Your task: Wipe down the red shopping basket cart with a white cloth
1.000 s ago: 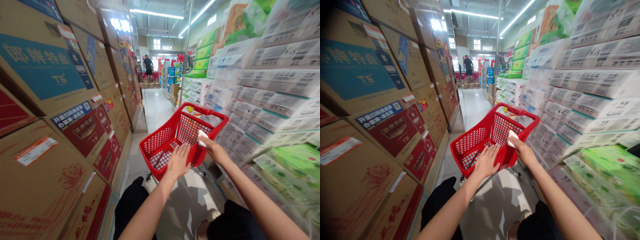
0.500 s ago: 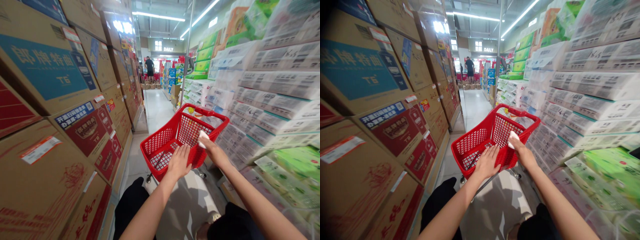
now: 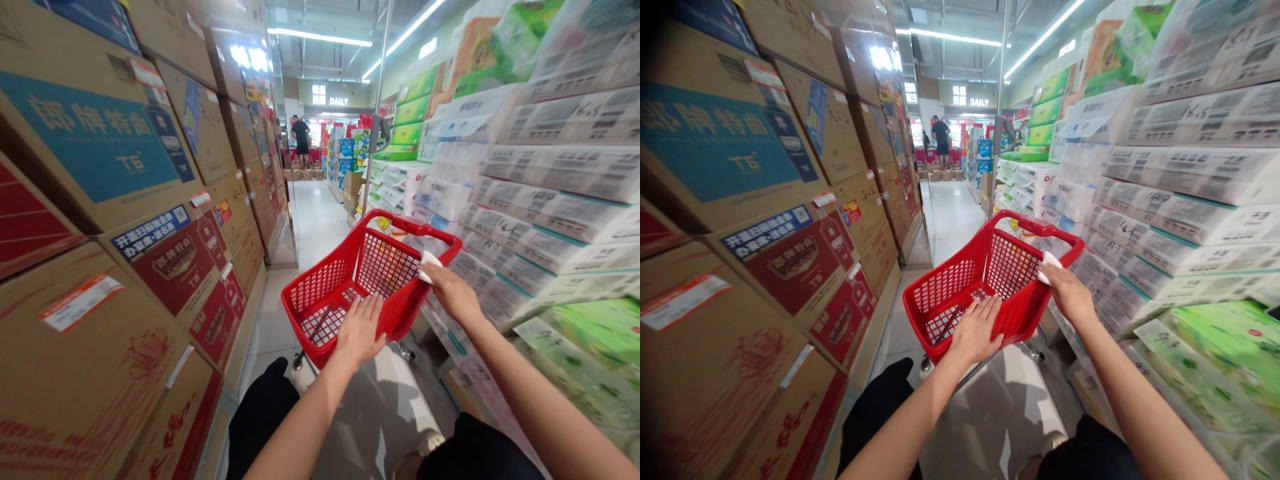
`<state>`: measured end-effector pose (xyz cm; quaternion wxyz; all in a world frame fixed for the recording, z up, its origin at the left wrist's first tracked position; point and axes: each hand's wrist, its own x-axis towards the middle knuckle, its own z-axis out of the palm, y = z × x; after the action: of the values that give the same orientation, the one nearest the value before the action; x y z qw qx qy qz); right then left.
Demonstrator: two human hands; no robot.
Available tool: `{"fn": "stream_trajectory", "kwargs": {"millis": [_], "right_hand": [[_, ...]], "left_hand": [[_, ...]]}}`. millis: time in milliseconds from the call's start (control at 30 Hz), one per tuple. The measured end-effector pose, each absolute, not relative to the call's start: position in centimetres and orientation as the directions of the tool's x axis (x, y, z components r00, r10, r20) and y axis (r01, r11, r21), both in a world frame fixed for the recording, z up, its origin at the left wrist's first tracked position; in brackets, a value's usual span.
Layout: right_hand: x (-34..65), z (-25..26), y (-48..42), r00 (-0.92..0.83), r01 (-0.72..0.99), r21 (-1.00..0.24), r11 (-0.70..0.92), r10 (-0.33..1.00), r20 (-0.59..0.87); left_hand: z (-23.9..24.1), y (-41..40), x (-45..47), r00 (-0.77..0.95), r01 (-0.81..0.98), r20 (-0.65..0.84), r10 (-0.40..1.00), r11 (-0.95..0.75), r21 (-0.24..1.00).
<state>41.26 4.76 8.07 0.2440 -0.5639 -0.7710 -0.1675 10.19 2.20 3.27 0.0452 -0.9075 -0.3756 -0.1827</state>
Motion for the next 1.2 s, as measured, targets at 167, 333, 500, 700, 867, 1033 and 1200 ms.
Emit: {"fn": "stream_trajectory", "kwargs": {"millis": [167,333,500,700,867,1033,1200], "right_hand": [[43.8,9.9,7.3,-0.195,0.975,0.028,0.220,0.789,0.583],[41.6,9.9,6.6,-0.192,0.969,-0.011,0.247,0.780,0.596],[42.8,10.7,5.2,-0.257,0.955,0.029,0.295,0.775,0.577],[43.5,10.3,3.3,-0.157,0.975,-0.015,0.221,0.738,0.657],[38.1,9.5,3.0,-0.297,0.929,0.012,0.369,0.729,0.616],[40.8,11.1,2.7,-0.222,0.958,-0.015,0.288,0.769,0.599],[42.5,11.0,2.3,-0.133,0.977,-0.044,0.210,0.755,0.642]], "left_hand": [[3.2,3.1,10.2,0.669,0.672,0.364,0.648,-0.736,0.075],[4.2,4.7,8.3,0.690,0.622,0.404,0.601,-0.778,0.095],[5.2,7.1,4.1,0.750,0.551,0.389,0.535,-0.831,0.082],[5.7,9.5,2.3,0.770,0.575,0.342,0.539,-0.818,-0.006],[6.5,9.2,9.7,0.751,0.566,0.417,0.512,-0.825,-0.005],[6.1,8.5,15.2,0.664,0.554,0.444,0.602,-0.794,0.249],[5.0,8.3,15.0,0.629,0.469,0.509,0.588,-0.809,0.355]]}}
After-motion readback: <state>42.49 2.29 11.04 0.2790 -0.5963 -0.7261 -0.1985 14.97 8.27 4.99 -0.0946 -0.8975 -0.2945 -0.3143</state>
